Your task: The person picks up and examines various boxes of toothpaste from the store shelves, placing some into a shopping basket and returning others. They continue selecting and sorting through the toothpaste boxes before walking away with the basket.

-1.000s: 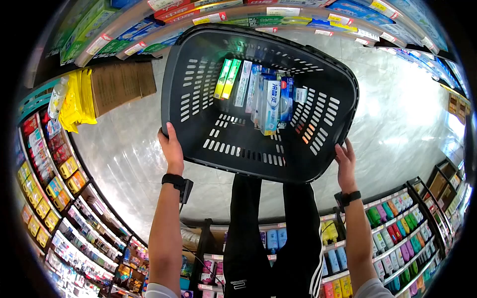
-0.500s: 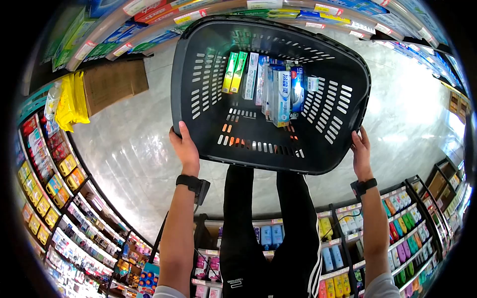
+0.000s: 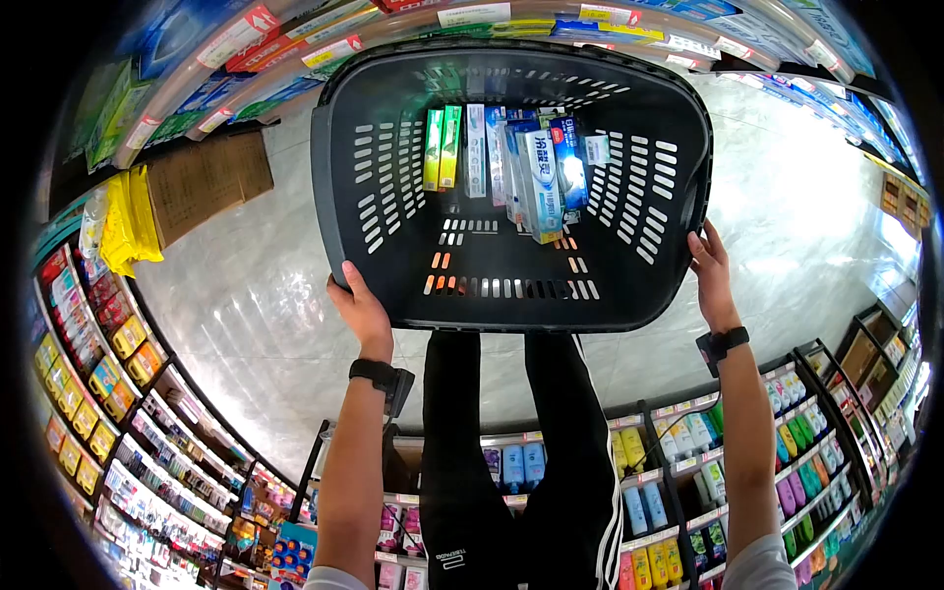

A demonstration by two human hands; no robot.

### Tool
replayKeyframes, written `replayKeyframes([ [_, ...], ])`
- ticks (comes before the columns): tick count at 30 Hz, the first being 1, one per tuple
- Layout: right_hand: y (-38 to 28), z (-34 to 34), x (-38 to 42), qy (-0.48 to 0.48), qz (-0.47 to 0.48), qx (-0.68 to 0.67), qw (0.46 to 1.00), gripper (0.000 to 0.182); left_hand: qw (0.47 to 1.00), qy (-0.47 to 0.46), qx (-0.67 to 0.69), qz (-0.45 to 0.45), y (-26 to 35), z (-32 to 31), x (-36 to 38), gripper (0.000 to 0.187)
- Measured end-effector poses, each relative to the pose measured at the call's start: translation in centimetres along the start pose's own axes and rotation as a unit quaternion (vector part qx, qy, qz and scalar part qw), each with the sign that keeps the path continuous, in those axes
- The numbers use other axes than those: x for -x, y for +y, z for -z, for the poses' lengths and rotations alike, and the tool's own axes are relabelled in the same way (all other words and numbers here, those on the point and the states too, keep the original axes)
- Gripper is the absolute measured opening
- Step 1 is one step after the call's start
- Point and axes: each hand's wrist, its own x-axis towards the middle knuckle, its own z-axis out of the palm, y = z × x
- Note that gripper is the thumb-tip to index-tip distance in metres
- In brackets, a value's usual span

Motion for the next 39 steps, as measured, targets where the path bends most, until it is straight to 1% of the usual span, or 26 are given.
replayKeyframes([
  [2,0.0,0.0,0.0,-0.003,-0.003,-0.003,1.0,0.066,1.0,0.003,-0.015,0.003,-0.1,0.1,-0.1,0.065],
  [7,0.2,-1.0,0.2,-0.01,-0.005,-0.011,1.0,0.067,1.0,0.0,0.011,-0.013,-0.8,0.5,-0.9,0.065],
  [13,0.3,-1.3,-0.1,-0.023,0.011,-0.014,1.0,0.061,1.0,0.001,0.008,-0.006,-0.6,0.5,-0.9,0.066],
  [15,0.2,-1.4,0.0,-0.028,0.016,-0.017,0.999,0.069,1.0,0.003,0.008,-0.004,-0.8,0.5,-1.0,0.066],
  [22,0.3,-0.9,-0.2,-0.037,0.011,-0.029,0.999,0.067,1.0,0.001,0.018,-0.003,-1.0,0.3,-0.7,0.067],
  [25,0.2,-1.1,0.1,-0.024,0.015,-0.032,0.999,0.068,0.999,-0.016,0.027,0.021,-0.8,0.4,-0.7,0.067],
  [26,0.0,-1.0,0.2,0.0,0.008,-0.025,1.0,0.068,0.999,-0.015,0.027,0.021,-0.5,0.5,-0.5,0.067],
  [27,-0.1,-1.4,0.1,0.025,0.001,-0.019,1.0,0.069,0.997,-0.026,0.05,0.045,-0.4,0.6,-0.7,0.067],
  [28,-0.3,-2.6,0.0,0.023,-0.001,-0.018,1.0,0.069,0.994,-0.036,0.072,0.071,-0.3,1.1,-1.5,0.067],
  [29,-0.5,-3.5,-0.2,0.053,0.034,-0.002,0.998,0.07,0.994,-0.034,0.072,0.071,0.2,1.4,-1.9,0.067],
  [30,-0.7,-3.9,-0.6,0.083,0.069,0.014,0.994,0.071,0.99,-0.046,0.101,0.089,0.7,1.5,-2.0,0.067],
  [31,-0.9,-4.1,-1.3,0.096,0.07,0.022,0.993,0.071,0.984,-0.056,0.127,0.107,1.0,1.8,-2.4,0.067],
  [32,-1.0,-4.5,-1.8,0.105,0.093,0.023,0.99,0.071,0.985,-0.053,0.126,0.106,1.1,1.9,-3.1,0.067],
  [33,-1.2,-4.9,-2.4,0.113,0.117,0.024,0.986,0.071,0.992,-0.061,0.083,0.066,1.3,1.8,-3.9,0.069],
  [34,-0.4,-4.8,-3.3,0.142,0.137,0.089,0.976,0.068,0.996,-0.069,0.04,0.026,1.4,1.7,-4.9,0.07],
  [35,0.2,-4.7,-3.6,0.139,0.138,0.089,0.977,0.068,0.997,-0.066,0.04,0.026,1.4,1.4,-5.9,0.07],
  [37,0.7,-4.8,-4.0,0.172,0.171,0.145,0.959,0.063,0.991,-0.114,0.028,-0.059,2.4,0.4,-7.4,0.07],
  [38,0.9,-6.0,-3.8,0.194,0.181,0.176,0.948,0.061,0.989,-0.127,0.014,-0.074,2.7,0.4,-8.4,0.064],
  [39,0.8,-6.3,-3.7,0.193,0.183,0.177,0.948,0.061,0.989,-0.125,0.016,-0.073,3.1,0.3,-8.3,0.064],
])
